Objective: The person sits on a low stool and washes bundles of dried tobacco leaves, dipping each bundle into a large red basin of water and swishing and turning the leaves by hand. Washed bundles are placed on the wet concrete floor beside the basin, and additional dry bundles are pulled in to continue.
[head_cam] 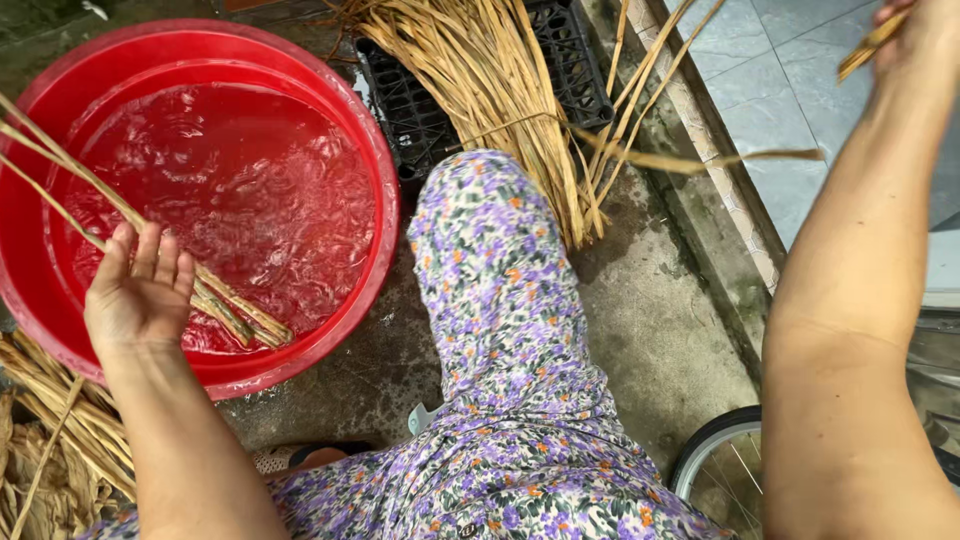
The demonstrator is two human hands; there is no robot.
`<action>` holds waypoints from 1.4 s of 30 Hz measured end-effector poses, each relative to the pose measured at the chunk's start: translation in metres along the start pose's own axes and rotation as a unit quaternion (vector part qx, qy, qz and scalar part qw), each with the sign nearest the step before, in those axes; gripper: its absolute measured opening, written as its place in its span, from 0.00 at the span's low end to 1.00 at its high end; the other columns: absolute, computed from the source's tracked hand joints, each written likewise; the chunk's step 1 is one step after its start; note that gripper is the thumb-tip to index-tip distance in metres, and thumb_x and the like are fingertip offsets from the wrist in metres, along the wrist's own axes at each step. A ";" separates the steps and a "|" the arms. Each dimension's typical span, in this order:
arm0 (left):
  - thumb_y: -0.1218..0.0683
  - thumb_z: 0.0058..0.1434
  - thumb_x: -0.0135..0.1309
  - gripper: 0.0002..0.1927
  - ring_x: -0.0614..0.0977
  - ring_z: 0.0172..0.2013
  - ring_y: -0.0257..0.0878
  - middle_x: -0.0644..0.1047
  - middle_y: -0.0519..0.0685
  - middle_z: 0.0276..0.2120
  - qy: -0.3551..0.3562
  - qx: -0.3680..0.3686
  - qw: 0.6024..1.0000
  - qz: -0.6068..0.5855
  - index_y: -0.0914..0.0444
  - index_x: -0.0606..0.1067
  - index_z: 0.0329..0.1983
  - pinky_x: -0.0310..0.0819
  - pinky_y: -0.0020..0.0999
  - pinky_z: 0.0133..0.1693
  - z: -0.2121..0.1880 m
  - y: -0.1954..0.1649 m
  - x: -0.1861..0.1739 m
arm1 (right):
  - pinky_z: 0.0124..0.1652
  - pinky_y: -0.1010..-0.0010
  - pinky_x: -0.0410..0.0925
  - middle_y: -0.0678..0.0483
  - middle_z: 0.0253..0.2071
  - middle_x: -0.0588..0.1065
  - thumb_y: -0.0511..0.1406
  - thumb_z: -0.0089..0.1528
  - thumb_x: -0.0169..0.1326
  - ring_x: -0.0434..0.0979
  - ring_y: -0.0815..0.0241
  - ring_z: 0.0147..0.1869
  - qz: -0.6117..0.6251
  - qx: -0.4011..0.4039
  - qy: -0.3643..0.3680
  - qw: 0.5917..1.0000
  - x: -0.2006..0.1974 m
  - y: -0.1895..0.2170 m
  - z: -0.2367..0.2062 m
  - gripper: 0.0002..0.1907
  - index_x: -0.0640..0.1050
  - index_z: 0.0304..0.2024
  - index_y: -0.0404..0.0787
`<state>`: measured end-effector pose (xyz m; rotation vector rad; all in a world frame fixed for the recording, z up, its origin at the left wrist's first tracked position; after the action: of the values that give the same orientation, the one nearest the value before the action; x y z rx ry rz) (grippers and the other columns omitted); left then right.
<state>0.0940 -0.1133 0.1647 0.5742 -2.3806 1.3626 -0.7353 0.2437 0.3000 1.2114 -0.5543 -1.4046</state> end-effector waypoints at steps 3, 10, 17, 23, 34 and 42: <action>0.52 0.74 0.50 0.15 0.82 0.47 0.39 0.79 0.49 0.48 -0.024 -0.006 1.000 0.009 0.61 0.76 0.59 0.80 0.37 0.56 0.001 0.006 -0.012 | 0.17 0.63 0.66 0.53 0.26 0.75 0.34 0.74 0.46 0.73 0.58 0.19 0.097 0.082 -0.050 0.991 0.007 -0.077 -0.024 0.05 0.71 0.42 0.42; 0.52 0.76 0.46 0.17 0.82 0.46 0.39 0.80 0.49 0.45 -0.043 -0.025 0.997 0.064 0.63 0.74 0.61 0.79 0.37 0.53 0.002 0.024 -0.033 | 0.24 0.69 0.73 0.50 0.28 0.78 0.35 0.69 0.50 0.75 0.63 0.22 0.011 0.498 0.116 0.859 0.109 -0.201 -0.248 0.11 0.75 0.50 0.35; 0.53 0.74 0.47 0.17 0.82 0.44 0.38 0.81 0.49 0.44 -0.063 -0.021 0.993 0.099 0.62 0.74 0.62 0.80 0.36 0.52 -0.007 0.024 -0.049 | 0.33 0.54 0.72 0.38 0.45 0.75 0.32 0.54 0.59 0.76 0.44 0.39 -0.395 0.203 0.134 0.886 0.137 -0.183 -0.301 0.32 0.71 0.63 0.38; 0.54 0.75 0.47 0.15 0.82 0.43 0.39 0.81 0.49 0.42 -0.076 -0.030 0.993 0.085 0.65 0.75 0.59 0.79 0.35 0.50 -0.017 0.037 -0.049 | 0.37 0.56 0.75 0.41 0.50 0.76 0.33 0.57 0.57 0.79 0.44 0.43 -0.020 0.474 0.270 0.838 0.206 -0.202 -0.351 0.29 0.74 0.63 0.40; 0.55 0.72 0.46 0.21 0.82 0.42 0.37 0.81 0.51 0.48 -0.102 -0.032 0.988 0.111 0.66 0.70 0.66 0.80 0.29 0.47 -0.014 0.055 -0.063 | 0.38 0.61 0.77 0.44 0.49 0.76 0.34 0.61 0.57 0.80 0.49 0.44 0.127 0.512 0.199 0.826 0.225 -0.214 -0.368 0.23 0.74 0.60 0.40; 0.61 0.68 0.45 0.21 0.85 0.39 0.39 0.81 0.51 0.44 -0.156 -0.015 0.981 0.114 0.65 0.70 0.64 0.83 0.29 0.39 0.023 0.078 -0.106 | 0.38 0.65 0.78 0.47 0.48 0.76 0.34 0.64 0.57 0.81 0.53 0.45 0.100 0.447 0.123 0.881 0.171 -0.212 -0.249 0.19 0.75 0.58 0.39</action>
<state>0.1444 -0.0788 0.0455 0.5567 -2.7882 1.4145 -0.5778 0.2137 -0.0325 1.9524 -1.1789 -0.7764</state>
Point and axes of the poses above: each hand's wrist, its own z-axis towards the middle knuckle, its own x-axis out of the palm, y = z × x, the point moved 5 cm from there along z, towards the middle knuckle
